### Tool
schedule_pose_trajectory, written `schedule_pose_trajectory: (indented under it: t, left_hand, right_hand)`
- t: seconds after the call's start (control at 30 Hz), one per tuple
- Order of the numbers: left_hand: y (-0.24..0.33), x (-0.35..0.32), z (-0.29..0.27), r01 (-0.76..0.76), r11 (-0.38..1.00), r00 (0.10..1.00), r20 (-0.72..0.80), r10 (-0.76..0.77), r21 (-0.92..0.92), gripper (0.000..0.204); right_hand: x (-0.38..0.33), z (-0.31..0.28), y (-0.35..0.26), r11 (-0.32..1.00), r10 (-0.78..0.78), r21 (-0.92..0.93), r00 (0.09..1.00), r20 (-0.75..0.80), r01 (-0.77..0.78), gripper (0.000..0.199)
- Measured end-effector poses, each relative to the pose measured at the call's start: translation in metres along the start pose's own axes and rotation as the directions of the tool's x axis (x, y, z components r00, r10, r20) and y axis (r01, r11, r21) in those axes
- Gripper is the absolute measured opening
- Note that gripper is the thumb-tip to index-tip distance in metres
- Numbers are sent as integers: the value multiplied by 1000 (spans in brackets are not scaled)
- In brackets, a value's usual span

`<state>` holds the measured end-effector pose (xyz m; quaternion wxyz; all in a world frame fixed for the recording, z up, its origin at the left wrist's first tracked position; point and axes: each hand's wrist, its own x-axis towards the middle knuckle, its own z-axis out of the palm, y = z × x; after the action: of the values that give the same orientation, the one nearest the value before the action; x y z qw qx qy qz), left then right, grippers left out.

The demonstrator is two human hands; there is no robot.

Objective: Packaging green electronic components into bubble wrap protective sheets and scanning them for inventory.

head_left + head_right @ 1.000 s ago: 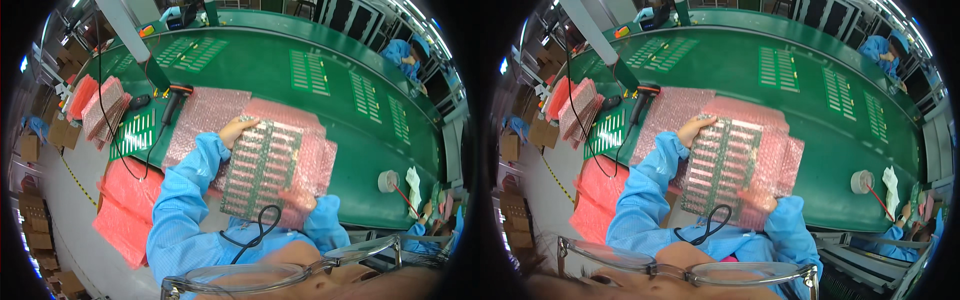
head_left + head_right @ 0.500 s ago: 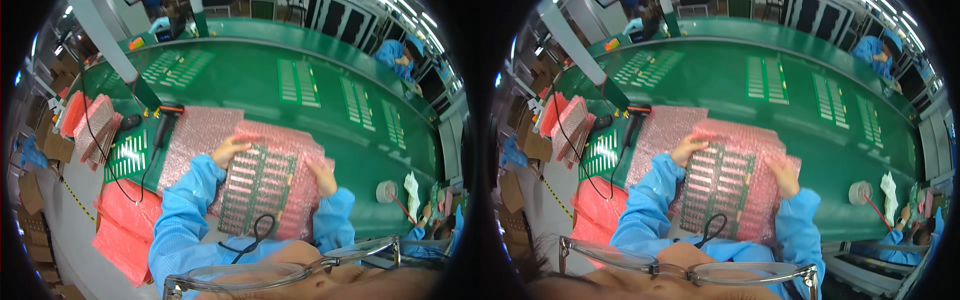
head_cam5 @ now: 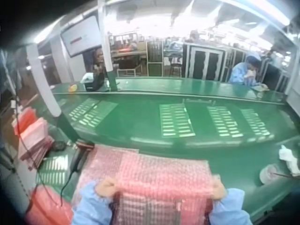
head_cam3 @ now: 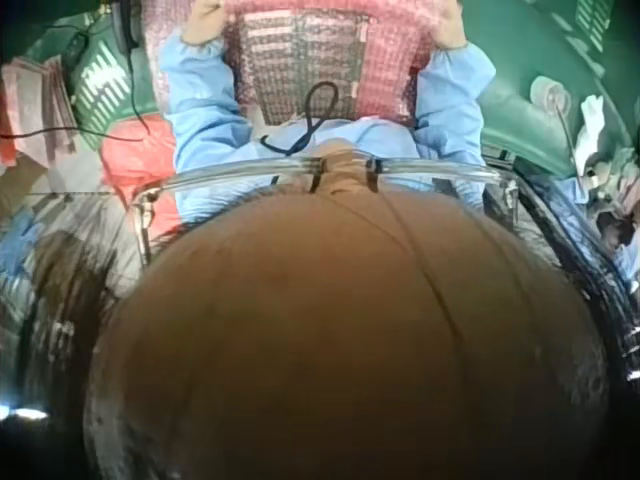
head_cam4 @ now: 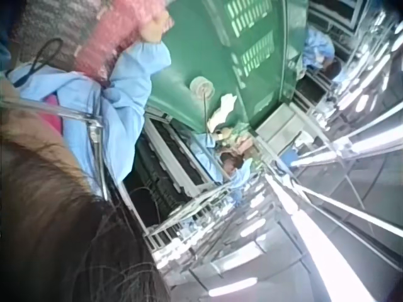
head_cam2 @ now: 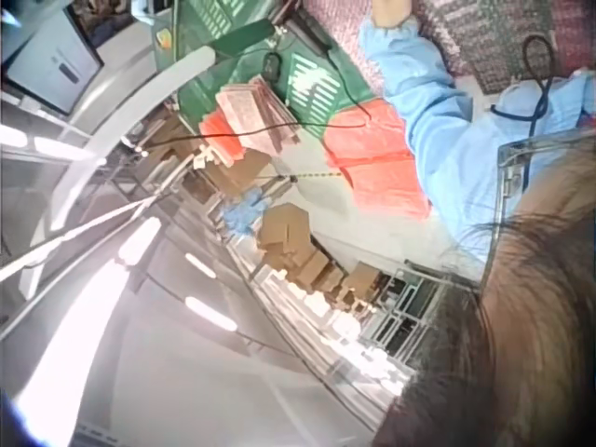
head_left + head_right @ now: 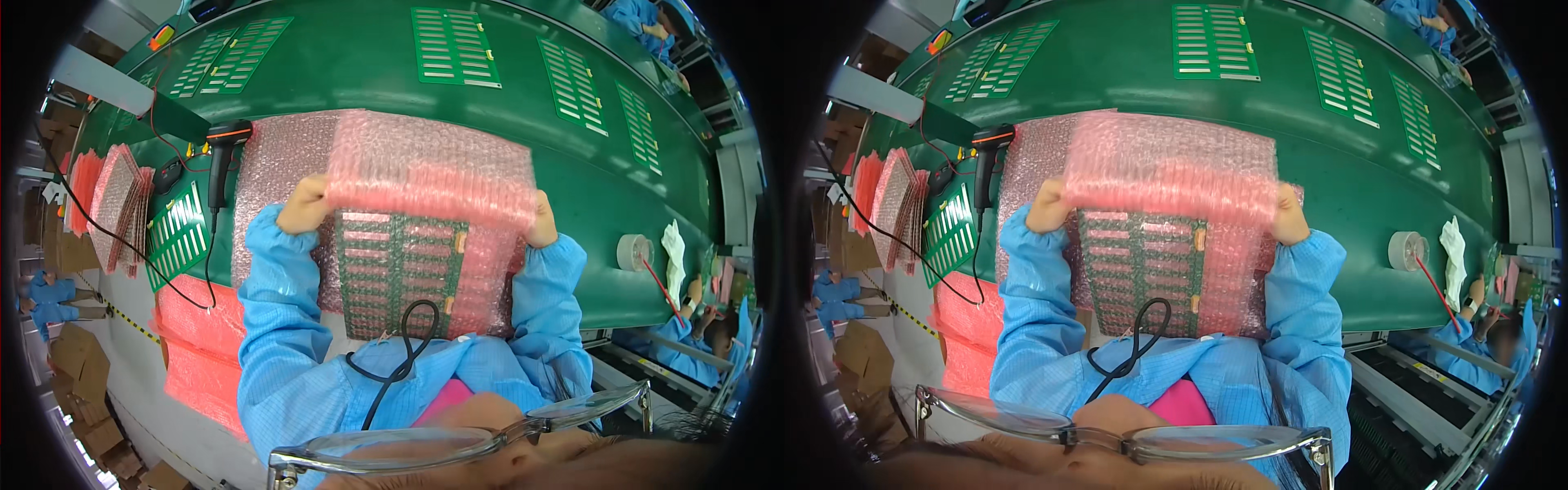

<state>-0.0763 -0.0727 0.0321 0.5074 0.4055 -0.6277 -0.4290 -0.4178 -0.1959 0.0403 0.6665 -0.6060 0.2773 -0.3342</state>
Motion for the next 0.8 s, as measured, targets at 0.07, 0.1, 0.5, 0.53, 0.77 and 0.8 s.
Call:
schedule_pose_trajectory:
  t: [0.07,0.1,0.5,0.53,0.77,0.8]
  left_hand:
    - [8,-4,1,13,998,996,90,-7,-69,14]
    - [10,-3,4,131,986,991,20,-130,-106,17]
    - [-15,-19,29,475,835,853,-88,-514,-278,30]
    - [-17,-26,33,474,835,852,-94,-515,-278,30]
    - [16,-60,78,298,818,822,-303,-482,-492,91]
    - [15,-70,80,297,818,821,-306,-482,-492,91]
  right_hand:
    - [1,-7,1,961,-240,-87,947,212,263,8]
    - [5,-14,2,962,-238,-86,948,211,260,8]
    - [1,12,28,938,255,280,955,-154,-205,45]
    - [-6,15,25,938,255,280,956,-148,-207,45]
    - [-49,28,21,817,561,39,810,170,-575,48]
    - [-53,30,18,817,562,37,809,171,-575,48]
